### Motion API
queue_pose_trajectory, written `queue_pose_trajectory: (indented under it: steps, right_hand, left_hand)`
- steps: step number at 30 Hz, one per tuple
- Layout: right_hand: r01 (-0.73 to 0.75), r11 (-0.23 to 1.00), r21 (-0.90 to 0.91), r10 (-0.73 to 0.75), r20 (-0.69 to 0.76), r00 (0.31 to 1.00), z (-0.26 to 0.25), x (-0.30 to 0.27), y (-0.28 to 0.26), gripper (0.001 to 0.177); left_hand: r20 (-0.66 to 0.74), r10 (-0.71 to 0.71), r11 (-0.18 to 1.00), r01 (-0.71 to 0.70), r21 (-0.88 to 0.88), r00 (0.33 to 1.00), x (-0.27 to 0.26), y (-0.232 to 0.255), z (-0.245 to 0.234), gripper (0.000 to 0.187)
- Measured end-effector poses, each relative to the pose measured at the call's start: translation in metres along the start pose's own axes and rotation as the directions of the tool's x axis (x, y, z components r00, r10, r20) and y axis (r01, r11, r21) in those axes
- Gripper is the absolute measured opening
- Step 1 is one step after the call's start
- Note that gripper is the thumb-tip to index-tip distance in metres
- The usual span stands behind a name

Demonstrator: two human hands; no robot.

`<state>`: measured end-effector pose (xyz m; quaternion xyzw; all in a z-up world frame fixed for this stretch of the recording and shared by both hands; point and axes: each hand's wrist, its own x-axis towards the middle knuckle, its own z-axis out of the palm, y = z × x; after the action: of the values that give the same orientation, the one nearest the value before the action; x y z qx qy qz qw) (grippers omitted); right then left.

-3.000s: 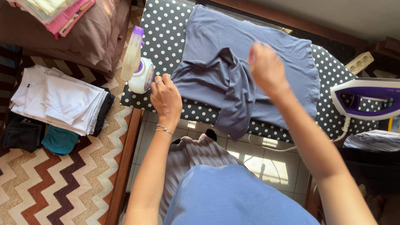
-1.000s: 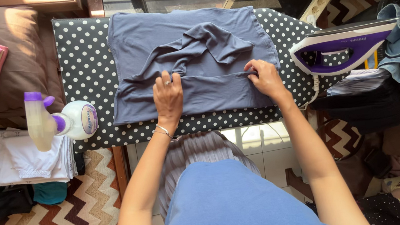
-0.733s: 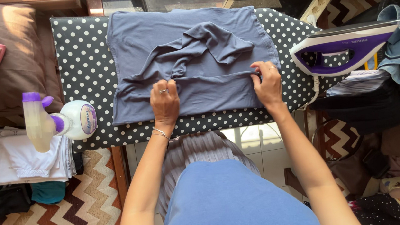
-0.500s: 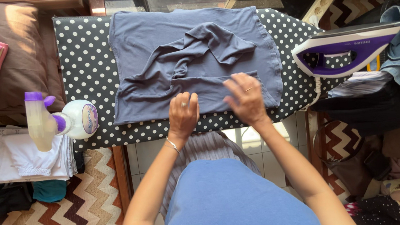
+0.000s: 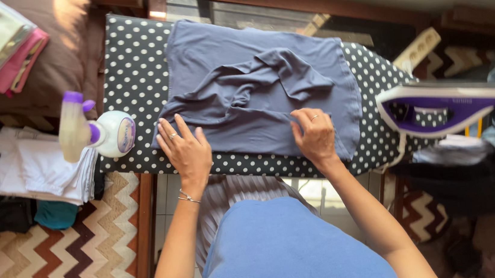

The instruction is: The person irons a gray long-sleeved shirt on a polka-dotted ironing board, using a purple and white iron and a spray bottle. They smooth the fabric, spray it with water, and iron both sides before folding the shirt neatly.

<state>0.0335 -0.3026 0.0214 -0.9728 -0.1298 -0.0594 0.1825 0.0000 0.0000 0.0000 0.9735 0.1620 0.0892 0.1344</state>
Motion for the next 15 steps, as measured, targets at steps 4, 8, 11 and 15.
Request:
queue_pose_trajectory:
  steps: [4, 8, 11, 15]
  right_hand:
    - [0.115, 0.987, -0.116, -0.13, -0.134, 0.982, -0.003, 0.042, -0.003, 0.042]
    - [0.099, 0.96, -0.262, -0.119, -0.064, 0.991, 0.005, 0.07, 0.004, 0.041]
    - [0.03, 0.946, -0.323, -0.032, 0.0, 1.0, 0.006, 0.088, 0.021, 0.02]
    - [-0.073, 0.975, -0.208, 0.024, -0.23, 0.973, -0.02, 0.112, 0.04, 0.013]
  left_hand:
    - [-0.062, 0.012, 0.993, -0.019, -0.119, 0.998, 0.02, -0.009, -0.011, 0.036]
    - [-0.026, 0.108, 0.933, -0.11, -0.342, 0.994, 0.058, -0.012, -0.011, 0.035]
    - [0.046, 0.217, 0.87, -0.172, -0.462, 0.975, 0.079, -0.012, -0.003, 0.04]
    - [0.042, 0.291, 0.858, -0.242, -0.454, 0.956, 0.09, -0.01, 0.011, 0.046]
